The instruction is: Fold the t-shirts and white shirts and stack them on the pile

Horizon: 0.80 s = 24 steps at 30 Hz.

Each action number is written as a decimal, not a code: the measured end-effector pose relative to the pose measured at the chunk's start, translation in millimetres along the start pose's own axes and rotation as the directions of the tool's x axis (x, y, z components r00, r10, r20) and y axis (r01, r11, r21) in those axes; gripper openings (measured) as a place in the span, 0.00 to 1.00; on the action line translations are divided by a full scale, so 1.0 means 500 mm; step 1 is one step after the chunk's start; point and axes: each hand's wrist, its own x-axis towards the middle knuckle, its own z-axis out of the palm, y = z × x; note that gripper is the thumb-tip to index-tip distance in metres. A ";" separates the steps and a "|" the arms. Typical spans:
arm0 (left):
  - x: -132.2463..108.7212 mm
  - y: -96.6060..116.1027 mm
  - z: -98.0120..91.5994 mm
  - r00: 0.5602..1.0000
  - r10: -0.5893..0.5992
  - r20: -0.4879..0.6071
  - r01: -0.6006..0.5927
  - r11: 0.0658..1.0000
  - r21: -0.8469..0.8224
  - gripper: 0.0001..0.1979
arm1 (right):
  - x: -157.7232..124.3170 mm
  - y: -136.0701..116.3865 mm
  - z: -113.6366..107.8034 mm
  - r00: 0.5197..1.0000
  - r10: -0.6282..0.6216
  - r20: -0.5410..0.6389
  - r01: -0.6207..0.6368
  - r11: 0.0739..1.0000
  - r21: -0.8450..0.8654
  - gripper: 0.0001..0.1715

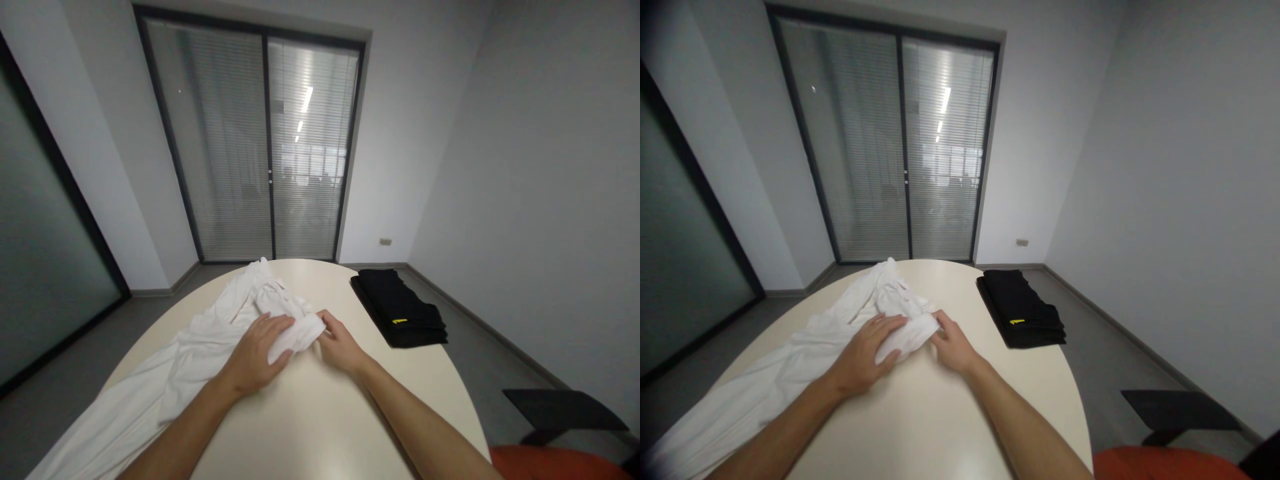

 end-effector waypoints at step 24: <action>-0.041 -0.176 0.015 0.677 -0.729 -0.101 0.671 0.555 0.492 0.25 | -0.013 -0.054 -0.059 0.984 -0.024 -0.177 -0.141 0.507 -0.850 0.19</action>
